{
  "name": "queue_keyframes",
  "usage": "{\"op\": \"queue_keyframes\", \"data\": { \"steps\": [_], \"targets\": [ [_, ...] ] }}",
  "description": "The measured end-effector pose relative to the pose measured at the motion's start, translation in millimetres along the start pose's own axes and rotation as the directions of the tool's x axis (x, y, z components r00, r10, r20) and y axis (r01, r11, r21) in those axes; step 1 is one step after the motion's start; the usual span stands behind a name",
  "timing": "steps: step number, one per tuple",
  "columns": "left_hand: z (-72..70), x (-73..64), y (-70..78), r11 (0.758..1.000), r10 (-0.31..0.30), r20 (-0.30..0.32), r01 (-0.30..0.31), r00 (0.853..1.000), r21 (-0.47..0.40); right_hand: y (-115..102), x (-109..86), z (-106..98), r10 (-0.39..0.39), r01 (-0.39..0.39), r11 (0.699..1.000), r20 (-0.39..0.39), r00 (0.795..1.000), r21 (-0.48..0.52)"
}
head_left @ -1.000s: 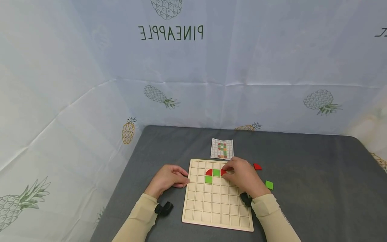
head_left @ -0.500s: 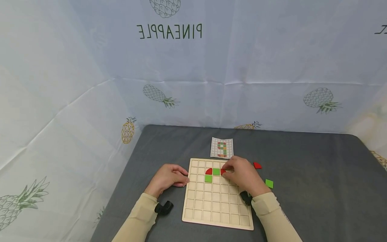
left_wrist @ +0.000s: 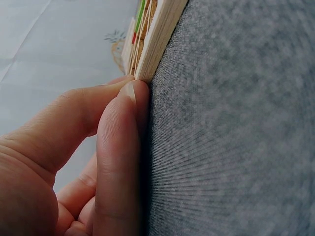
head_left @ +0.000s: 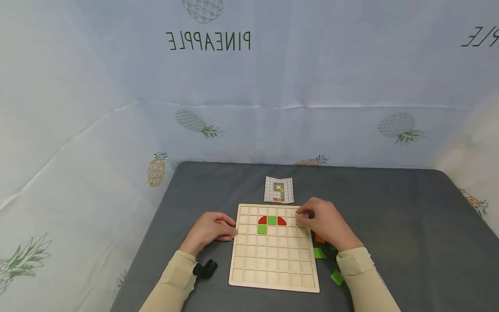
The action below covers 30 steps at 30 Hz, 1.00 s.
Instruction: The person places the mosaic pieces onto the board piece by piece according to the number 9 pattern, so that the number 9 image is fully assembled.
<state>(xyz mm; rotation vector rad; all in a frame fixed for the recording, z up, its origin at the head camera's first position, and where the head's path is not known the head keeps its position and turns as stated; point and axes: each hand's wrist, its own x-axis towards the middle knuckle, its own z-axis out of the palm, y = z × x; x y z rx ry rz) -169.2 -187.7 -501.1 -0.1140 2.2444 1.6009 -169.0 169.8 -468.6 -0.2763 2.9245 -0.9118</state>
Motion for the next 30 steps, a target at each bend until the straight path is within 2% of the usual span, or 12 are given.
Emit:
{"op": "queue_keyframes", "data": {
  "steps": [6,13,21,30],
  "targets": [
    [0.3,1.0,0.1,1.000,-0.008,-0.007,0.008,1.000,0.006,39.6,-27.5,-28.6,0.050,-0.051,0.998,-0.019,0.999,-0.039],
    [-1.9,0.7,1.7,1.000,-0.025,-0.023,0.026,0.999,0.013,71.6,-48.7,-37.0,0.086,-0.086,0.995,-0.002,0.996,-0.056],
    [0.4,1.5,2.8,0.999,-0.036,-0.017,0.036,0.999,0.018,85.7,-64.6,-43.4,0.091,-0.091,0.995,-0.008,0.996,-0.038],
    [-0.5,-1.1,2.3,1.000,-0.021,-0.008,0.021,1.000,-0.001,86.2,-70.0,-44.1,0.115,-0.116,0.993,-0.004,0.993,-0.040]
  ]
}}
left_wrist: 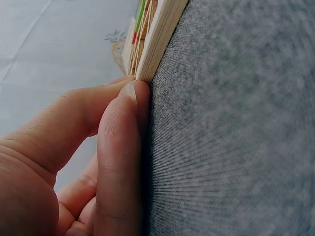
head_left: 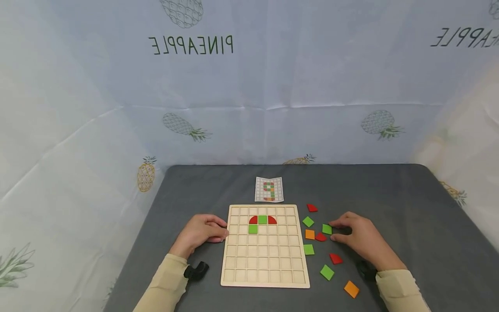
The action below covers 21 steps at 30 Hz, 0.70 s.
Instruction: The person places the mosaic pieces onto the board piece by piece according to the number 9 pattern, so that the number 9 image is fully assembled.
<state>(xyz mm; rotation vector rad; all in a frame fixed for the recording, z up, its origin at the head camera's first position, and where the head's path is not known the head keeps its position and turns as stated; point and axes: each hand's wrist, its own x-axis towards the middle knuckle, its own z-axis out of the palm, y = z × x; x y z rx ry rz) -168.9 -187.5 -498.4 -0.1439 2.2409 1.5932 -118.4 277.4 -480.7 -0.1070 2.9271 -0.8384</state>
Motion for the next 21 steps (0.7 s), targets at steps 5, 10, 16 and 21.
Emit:
{"op": "queue_keyframes", "data": {
  "steps": [5,10,16,21],
  "targets": [
    [-0.3,-0.2,-1.3,1.000,0.010,0.001,-0.010,1.000,-0.005,-0.6,2.9,1.3,0.008,-0.007,1.000,0.007,1.000,-0.025],
    [0.7,1.0,-1.8,1.000,0.018,0.004,-0.018,1.000,-0.002,-0.3,5.5,1.2,0.006,-0.006,0.999,0.005,1.000,-0.051],
    [0.7,0.8,-1.8,1.000,0.028,0.013,-0.028,1.000,0.004,-1.3,7.4,1.2,-0.001,0.001,0.998,-0.006,1.000,-0.058],
    [0.0,-0.3,-1.9,0.999,0.038,0.015,-0.038,0.999,0.007,-2.0,8.7,1.4,-0.009,0.008,0.998,-0.011,1.000,-0.057]
  ]
}}
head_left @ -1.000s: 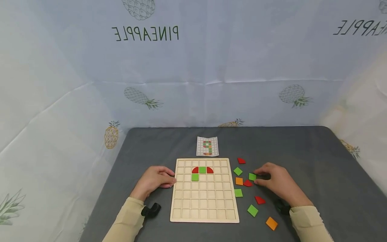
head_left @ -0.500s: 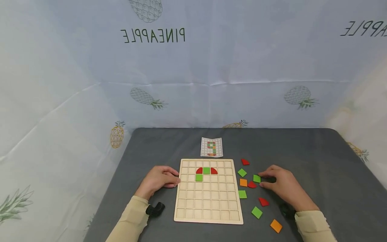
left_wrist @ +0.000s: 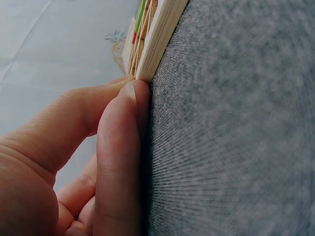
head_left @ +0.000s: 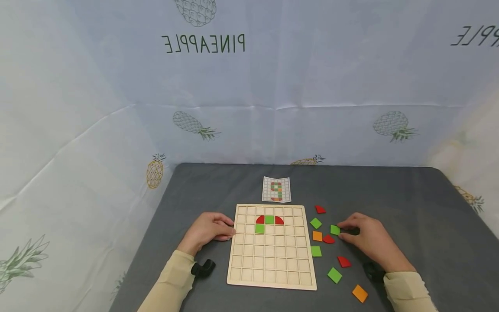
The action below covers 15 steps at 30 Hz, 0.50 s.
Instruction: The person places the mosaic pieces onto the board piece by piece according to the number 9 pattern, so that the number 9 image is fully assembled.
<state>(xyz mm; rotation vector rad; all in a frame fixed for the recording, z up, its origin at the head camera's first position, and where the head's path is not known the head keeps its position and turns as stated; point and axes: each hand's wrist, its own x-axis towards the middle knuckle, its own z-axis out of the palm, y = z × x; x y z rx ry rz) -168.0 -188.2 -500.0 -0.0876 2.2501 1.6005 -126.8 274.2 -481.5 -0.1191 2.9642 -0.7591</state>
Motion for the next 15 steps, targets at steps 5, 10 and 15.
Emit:
{"op": "queue_keyframes", "data": {
  "steps": [5,10,15],
  "targets": [
    [0.1,0.2,-0.1,1.000,-0.001,0.000,0.001,1.000,0.004,-2.4,1.2,-0.8,0.000,0.000,1.000,-0.003,1.000,-0.004],
    [0.1,1.0,-1.2,1.000,0.003,-0.005,-0.003,1.000,0.008,-12.4,5.9,-1.0,-0.028,0.028,1.000,0.001,1.000,0.007],
    [0.4,-0.1,-0.2,1.000,0.004,-0.003,-0.004,1.000,0.003,-30.8,13.2,1.4,-0.056,0.056,0.998,0.008,0.998,0.040]
  ]
}}
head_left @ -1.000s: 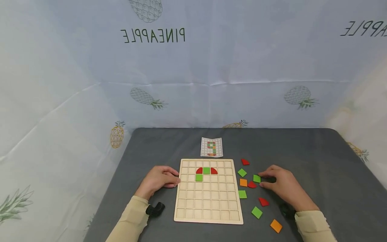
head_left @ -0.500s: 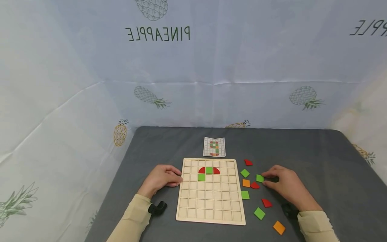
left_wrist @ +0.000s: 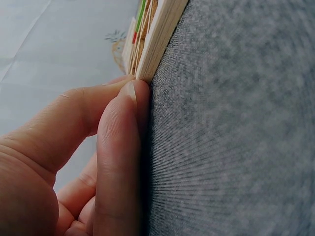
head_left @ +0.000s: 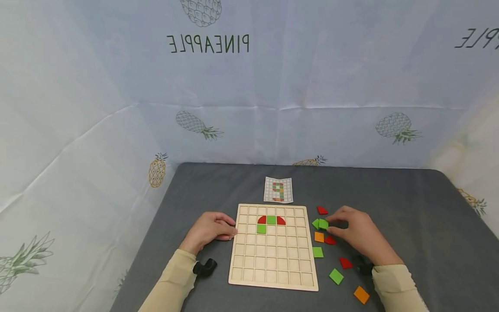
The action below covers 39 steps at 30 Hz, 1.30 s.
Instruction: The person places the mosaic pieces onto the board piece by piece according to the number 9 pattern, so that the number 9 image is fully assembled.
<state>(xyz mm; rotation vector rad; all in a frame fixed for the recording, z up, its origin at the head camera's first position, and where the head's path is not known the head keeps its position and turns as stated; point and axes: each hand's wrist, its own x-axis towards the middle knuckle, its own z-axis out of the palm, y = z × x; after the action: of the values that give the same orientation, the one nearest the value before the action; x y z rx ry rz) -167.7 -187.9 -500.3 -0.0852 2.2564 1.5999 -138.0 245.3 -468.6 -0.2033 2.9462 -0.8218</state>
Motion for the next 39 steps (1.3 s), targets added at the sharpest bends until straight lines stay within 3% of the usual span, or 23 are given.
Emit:
{"op": "queue_keyframes", "data": {
  "steps": [7,17,28,39],
  "targets": [
    [1.2,1.4,0.6,1.000,0.011,0.028,-0.010,1.000,-0.020,-27.5,12.0,15.8,-0.037,0.036,0.998,0.021,0.999,0.053],
    [2.8,2.0,0.4,1.000,0.010,0.020,-0.009,1.000,-0.015,-59.8,23.4,34.1,-0.099,0.090,0.988,0.068,0.993,0.124],
    [0.2,3.5,-2.3,1.000,0.008,0.018,-0.008,1.000,-0.020,-77.3,27.0,49.5,-0.099,0.089,0.991,0.099,0.990,0.102],
    [-2.9,1.4,-2.7,0.999,0.014,0.029,-0.013,0.999,-0.036,-86.6,32.0,58.4,-0.110,0.108,0.994,0.084,0.990,0.035]
  ]
}}
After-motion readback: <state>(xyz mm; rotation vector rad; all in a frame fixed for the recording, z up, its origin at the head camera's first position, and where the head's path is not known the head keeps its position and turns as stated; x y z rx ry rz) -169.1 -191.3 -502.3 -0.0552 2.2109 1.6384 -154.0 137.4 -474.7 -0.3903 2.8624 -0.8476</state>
